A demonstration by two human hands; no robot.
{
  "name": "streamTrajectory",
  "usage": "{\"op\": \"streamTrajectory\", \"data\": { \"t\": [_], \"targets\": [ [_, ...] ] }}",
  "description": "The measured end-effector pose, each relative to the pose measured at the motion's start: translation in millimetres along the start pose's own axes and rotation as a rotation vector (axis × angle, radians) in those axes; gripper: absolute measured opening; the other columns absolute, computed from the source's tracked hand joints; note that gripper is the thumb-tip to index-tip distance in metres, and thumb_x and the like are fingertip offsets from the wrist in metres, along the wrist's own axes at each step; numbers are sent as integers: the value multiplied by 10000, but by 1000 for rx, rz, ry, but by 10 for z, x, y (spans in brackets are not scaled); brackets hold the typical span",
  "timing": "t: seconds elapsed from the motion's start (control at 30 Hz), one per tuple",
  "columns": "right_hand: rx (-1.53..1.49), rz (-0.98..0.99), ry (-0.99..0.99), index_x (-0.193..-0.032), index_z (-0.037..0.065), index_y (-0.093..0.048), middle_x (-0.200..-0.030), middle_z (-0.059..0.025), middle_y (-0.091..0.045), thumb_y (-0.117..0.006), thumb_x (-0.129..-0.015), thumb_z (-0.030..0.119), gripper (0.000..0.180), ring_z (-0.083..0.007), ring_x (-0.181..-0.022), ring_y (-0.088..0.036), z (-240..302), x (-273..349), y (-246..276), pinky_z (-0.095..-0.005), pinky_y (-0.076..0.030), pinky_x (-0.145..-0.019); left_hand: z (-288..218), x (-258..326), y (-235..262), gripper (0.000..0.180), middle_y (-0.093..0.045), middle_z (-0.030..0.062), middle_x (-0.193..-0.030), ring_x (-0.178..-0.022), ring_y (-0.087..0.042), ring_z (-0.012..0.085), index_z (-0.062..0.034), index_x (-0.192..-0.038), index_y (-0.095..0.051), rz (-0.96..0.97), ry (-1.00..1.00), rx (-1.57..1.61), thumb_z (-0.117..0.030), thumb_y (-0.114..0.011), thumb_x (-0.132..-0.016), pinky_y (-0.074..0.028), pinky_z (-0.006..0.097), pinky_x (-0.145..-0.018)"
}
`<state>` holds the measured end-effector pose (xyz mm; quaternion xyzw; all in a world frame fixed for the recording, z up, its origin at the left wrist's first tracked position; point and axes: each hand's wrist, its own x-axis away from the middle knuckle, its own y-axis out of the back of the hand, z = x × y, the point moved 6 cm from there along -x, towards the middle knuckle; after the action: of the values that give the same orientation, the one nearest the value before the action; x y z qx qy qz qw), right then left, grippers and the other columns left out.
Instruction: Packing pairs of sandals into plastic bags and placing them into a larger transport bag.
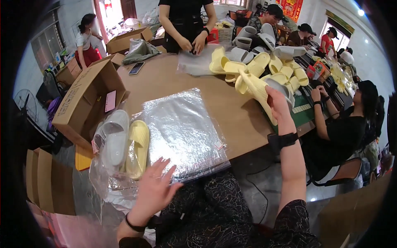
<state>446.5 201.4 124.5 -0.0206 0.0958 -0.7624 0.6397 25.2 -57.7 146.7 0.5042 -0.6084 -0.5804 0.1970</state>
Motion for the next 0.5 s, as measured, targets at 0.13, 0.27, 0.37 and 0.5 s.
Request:
{"op": "streamTrajectory", "data": {
  "t": [0.13, 0.27, 0.37, 0.5],
  "targets": [
    [-232, 170, -31, -1097, -19, -618, -960, -34, -660, -641, -947, 170, 242, -111, -793, -619, 340, 303, -602, -241, -493, -713, 194, -34, -882, 677, -467, 303, -1364, -1288, -430, 462, 17, -1311, -507, 142, 30, -61, -360, -746, -802, -401, 477, -1057],
    [-142, 211, 42, -1114, -25, -610, -928, -21, -643, -656, -931, 142, 252, -94, -770, -596, 375, 402, -935, -229, -476, -683, 451, -22, -1346, 764, -422, 304, -1397, -1282, -427, 468, -19, -1338, -494, 206, 127, -62, -436, -767, -759, -406, 499, -1045],
    [-14, 232, 85, -1134, -31, -611, -874, 9, -609, -675, -911, 125, 279, -55, -729, -544, 124, 470, -1133, -211, -435, -635, 473, -3, -1382, 760, -415, 294, -1406, -1290, -419, 466, -41, -1349, -490, 233, 140, -39, -435, -766, -760, -406, 506, -1042],
    [264, 608, -166, -1152, -15, -626, -881, 15, -620, -728, -865, 91, 323, -52, -781, -563, -575, 937, -1459, -205, -460, -686, 527, 37, -1376, 755, -421, 283, -1408, -1291, -420, 465, -44, -1353, -487, 222, 133, 2, -425, -766, -764, -407, 505, -1038]
  ]
}}
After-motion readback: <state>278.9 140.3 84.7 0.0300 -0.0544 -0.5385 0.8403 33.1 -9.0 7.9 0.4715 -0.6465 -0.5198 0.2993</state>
